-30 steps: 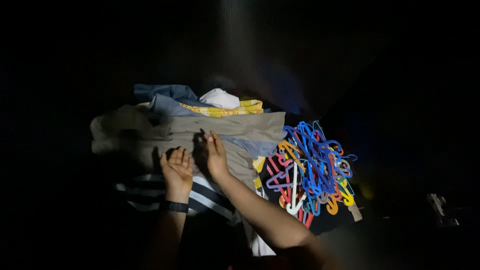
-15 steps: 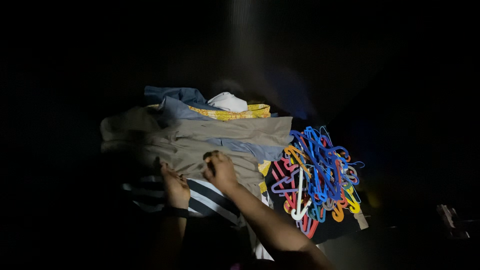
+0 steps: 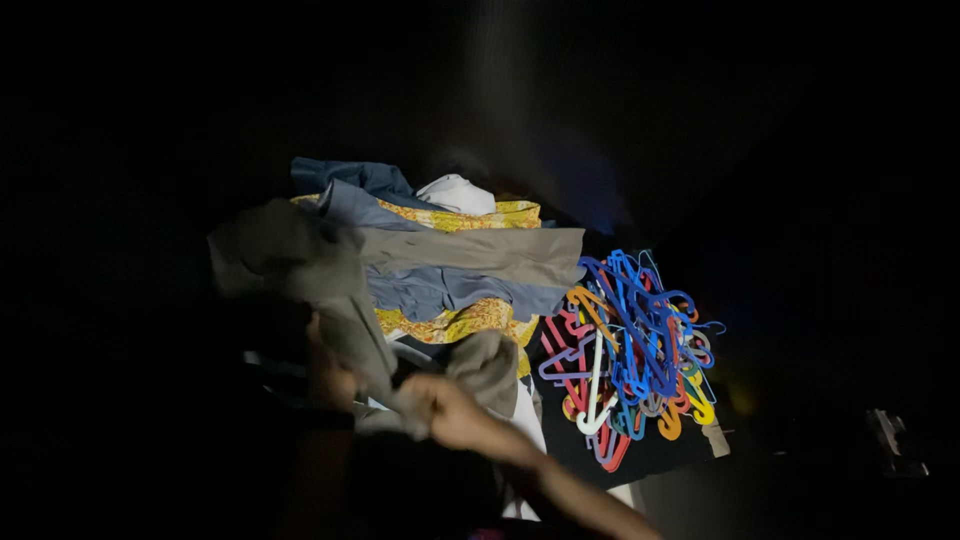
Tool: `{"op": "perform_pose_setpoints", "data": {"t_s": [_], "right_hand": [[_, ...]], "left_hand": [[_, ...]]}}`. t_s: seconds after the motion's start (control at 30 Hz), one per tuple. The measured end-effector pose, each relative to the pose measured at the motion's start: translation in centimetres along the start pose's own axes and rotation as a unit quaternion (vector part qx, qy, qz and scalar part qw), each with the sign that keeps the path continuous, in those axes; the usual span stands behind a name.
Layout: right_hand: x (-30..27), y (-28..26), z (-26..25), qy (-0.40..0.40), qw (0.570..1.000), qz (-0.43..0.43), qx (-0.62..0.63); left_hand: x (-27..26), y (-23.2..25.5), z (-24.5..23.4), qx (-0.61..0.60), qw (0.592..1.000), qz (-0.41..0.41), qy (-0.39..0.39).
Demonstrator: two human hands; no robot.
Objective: The person repeatedly picks up garments from a pile, unfolds and refolds them, then places them on a growing stack on a nearby stool. Items handled include black shorts, a pink shirt, gray shorts, a blue patterned shirt, gray jeans, a beige shirt, a gray shirt, a yellow patterned shirt, and a dark blue shirt.
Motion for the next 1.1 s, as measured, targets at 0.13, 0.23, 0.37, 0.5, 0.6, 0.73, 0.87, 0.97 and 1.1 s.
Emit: {"op": "perform_pose_setpoints", "data": {"t_s": [0.13, 0.23, 0.37, 0.5, 0.6, 0.73, 0.87, 0.97, 1.1], "right_hand": [[-4.9, -1.5, 4.1, -0.063, 0.992, -0.056, -0.092], [-6.2, -2.3, 4.5, -0.152, 0.976, 0.039, -0.151], [-6.1, -9.8, -1.0, 0.102, 0.973, -0.112, -0.174], [-2.2, -14.5, -5.2, 0.207, 0.925, -0.158, -0.277], [4.2, -11.3, -6.1, 0.120, 0.955, -0.105, -0.250], [10.4, -1.7, -1.4, -0.086, 0.961, 0.017, -0.264], [9.8, 2.2, 4.0, -0.175, 0.963, -0.024, -0.203], [7.7, 0.5, 5.2, -0.156, 0.971, 0.059, -0.171], [1.8, -5.3, 5.1, -0.133, 0.955, 0.243, -0.110]], "left_hand": [[0.4, 2.2, -2.6, 0.034, 0.999, 0.031, -0.014], [-0.7, 4.5, -5.9, 0.095, 0.993, 0.056, -0.040], [-4.1, 7.2, -8.4, 0.241, 0.958, 0.105, -0.117], [-11.0, 6.7, -10.1, 0.394, 0.880, 0.147, -0.219], [-15.6, 6.9, -10.5, 0.461, 0.821, 0.196, -0.272], [-21.0, 9.9, -10.6, 0.504, 0.759, 0.278, -0.303], [-24.9, 14.0, -9.7, 0.494, 0.721, 0.379, -0.304], [-26.7, 15.4, -10.2, 0.391, 0.840, 0.289, -0.239], [-30.0, 17.2, -10.3, 0.246, 0.911, 0.311, -0.111]]}}
Point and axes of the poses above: each hand's wrist, its own x-axis towards the middle knuckle, its own z-axis out of the palm, y = z × x, the point moved 6 cm from there along x, towards the middle knuckle, and after that the axes turned 14 degrees about z, right-handed, at the moved point
